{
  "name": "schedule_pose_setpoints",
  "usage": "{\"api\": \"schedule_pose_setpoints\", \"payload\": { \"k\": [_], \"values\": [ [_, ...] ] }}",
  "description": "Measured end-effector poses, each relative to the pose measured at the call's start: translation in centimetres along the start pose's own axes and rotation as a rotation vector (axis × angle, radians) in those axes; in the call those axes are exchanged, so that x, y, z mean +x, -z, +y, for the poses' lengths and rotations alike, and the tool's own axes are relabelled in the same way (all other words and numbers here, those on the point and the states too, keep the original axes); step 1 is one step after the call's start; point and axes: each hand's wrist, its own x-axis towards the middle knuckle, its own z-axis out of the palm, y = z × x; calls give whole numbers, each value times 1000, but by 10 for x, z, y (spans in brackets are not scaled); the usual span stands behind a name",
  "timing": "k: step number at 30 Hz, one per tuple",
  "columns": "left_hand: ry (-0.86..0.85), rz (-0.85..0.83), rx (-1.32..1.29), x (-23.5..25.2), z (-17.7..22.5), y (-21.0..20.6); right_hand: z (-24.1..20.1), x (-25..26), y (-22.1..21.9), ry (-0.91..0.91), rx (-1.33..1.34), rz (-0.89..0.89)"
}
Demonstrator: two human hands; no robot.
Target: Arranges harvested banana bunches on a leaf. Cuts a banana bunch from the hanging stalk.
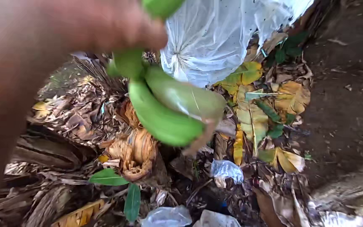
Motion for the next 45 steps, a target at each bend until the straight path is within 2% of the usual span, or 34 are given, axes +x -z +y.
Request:
{"api": "schedule_pose_setpoints", "payload": {
  "k": [3, 6, 11, 15, 20, 26, 31, 37, 45],
  "values": [
    [8, -28, -35, -58, 34, -40, 18, 19, 16, -6, -126, 22],
    [33, -106, -294, -119, 52, -114, -5, 12, 22, 10, -255, -3],
    [21, -328, -483, -205, 74, -219, -34, 23, 25, 43, -113, -74],
    [-14, -401, -407, -271, 79, -287, -70, -8, 4, 57, -128, -302],
    [-3, -405, -293, -342, 75, -346, -75, -41, -40, 58, -239, -690],
    [110, -420, -265, -420, 64, -372, -49, -45, -106, -23, -437, -955],
    [199, -469, -258, -468, 78, -379, -28, -32, -145, -136, -623, -1102],
    [352, -423, -258, -501, 103, -384, -17, -26, -169, -164, -892, -1194],
    [394, -346, -260, -511, 114, -395, -26, -48, -195, -204, -981, -1165]
  ]
}}
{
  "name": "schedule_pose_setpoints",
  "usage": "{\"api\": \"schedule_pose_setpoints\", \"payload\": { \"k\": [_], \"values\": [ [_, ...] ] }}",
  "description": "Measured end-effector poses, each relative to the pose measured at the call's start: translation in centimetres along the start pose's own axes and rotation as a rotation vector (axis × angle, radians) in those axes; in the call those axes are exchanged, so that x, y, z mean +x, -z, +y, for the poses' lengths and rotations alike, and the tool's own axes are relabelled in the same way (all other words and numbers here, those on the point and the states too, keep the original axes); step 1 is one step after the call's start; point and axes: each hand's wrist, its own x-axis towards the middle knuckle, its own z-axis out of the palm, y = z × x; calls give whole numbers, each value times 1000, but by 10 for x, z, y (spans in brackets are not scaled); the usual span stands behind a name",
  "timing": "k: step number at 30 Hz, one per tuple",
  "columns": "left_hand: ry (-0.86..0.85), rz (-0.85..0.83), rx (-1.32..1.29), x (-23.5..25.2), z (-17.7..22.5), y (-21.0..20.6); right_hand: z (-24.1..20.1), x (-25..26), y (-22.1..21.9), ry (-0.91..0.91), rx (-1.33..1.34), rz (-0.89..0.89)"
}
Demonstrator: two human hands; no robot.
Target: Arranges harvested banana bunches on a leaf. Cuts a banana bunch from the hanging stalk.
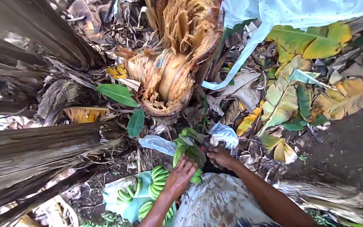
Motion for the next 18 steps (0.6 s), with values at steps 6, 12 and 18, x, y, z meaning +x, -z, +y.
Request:
{"api": "schedule_pose_setpoints", "payload": {
  "k": [6, 12, 18],
  "values": [
    [7, 36, 11, -5, -3, -17, -12, -6, -7, -54, 59, -13],
    [33, 68, 29, -10, -5, -21, -23, -20, -21, -75, 209, 4],
    [44, 83, 38, -3, -9, -25, -36, -21, -31, -93, 222, 33]
  ]
}}
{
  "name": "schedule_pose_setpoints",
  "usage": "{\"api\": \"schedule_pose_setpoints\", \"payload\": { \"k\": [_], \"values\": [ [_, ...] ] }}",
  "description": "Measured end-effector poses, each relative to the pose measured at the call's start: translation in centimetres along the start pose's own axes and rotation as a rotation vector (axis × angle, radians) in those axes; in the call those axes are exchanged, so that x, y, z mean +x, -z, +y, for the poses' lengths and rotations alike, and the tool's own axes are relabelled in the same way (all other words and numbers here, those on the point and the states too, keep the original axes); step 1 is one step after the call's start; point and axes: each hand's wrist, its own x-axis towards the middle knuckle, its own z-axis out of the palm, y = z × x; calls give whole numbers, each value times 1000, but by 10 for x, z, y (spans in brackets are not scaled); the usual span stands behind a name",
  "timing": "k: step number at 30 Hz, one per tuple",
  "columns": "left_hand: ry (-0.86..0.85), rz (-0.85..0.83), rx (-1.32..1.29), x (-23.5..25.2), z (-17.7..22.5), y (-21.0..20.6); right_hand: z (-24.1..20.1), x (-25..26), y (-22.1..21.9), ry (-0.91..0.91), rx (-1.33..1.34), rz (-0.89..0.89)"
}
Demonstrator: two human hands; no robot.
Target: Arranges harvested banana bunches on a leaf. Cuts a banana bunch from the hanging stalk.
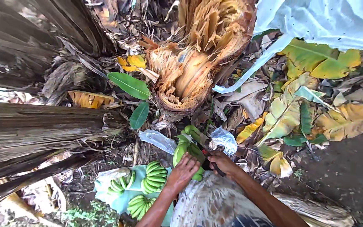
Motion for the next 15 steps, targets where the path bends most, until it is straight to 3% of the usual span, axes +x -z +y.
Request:
{"api": "schedule_pose_setpoints", "payload": {
  "k": [7, 12, 15],
  "values": [
    [85, 43, -6, -7, 7, -10, -8, -10, -3, -47, 36, -7],
    [156, 78, 0, -9, 13, -15, -27, -28, -6, -33, 1, -152],
    [212, 79, -14, -14, 28, -20, -35, -34, -5, 87, -231, 22]
  ]
}}
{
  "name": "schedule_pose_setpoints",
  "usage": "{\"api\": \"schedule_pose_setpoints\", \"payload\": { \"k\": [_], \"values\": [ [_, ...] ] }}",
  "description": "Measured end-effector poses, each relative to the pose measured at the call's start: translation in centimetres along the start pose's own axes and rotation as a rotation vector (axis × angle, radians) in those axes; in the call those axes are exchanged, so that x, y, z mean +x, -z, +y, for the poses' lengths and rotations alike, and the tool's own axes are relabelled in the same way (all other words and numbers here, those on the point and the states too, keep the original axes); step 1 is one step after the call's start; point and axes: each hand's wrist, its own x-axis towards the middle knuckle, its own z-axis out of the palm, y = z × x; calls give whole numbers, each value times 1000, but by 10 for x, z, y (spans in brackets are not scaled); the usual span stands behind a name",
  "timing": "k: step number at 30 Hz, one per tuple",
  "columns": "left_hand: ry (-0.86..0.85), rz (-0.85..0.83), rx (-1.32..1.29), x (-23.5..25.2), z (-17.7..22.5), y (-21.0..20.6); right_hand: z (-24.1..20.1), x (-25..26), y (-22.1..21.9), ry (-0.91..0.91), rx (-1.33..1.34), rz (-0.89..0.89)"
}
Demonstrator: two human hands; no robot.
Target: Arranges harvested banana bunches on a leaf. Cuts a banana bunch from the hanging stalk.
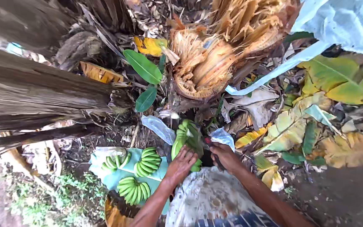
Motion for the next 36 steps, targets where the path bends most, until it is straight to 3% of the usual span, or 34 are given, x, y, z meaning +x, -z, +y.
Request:
{"api": "schedule_pose_setpoints", "payload": {
  "k": [4, 8, 12, 18, 21, 24, 26, 28, 34, 36],
  "values": [
    [44, 33, 35, -10, 2, -2, -1, 24, 39, 66, -645, 81],
    [68, 34, 38, -24, 11, -3, -13, 35, 48, 75, -1419, -114],
    [118, 93, 17, -47, 21, -9, -38, 43, 5, 197, -1721, -293],
    [230, 161, -49, -94, 45, -36, -58, 66, -67, 379, -2029, -381],
    [317, 212, -77, -130, 58, -49, -86, 60, -71, 458, -2076, -292],
    [421, 255, -125, -167, 71, -69, -121, 24, -51, 669, -2065, -166],
    [530, 268, -149, -190, 75, -86, -119, 3, -46, 727, -2023, -166],
    [657, 272, -172, -212, 72, -107, -91, -2, -47, 727, -1944, -153],
    [1115, 223, -321, -275, 64, -196, 32, 13, -21, 378, -1618, -213],
    [1293, 214, -373, -300, 65, -232, 58, 1, -31, 240, -1600, -188]
  ]
}}
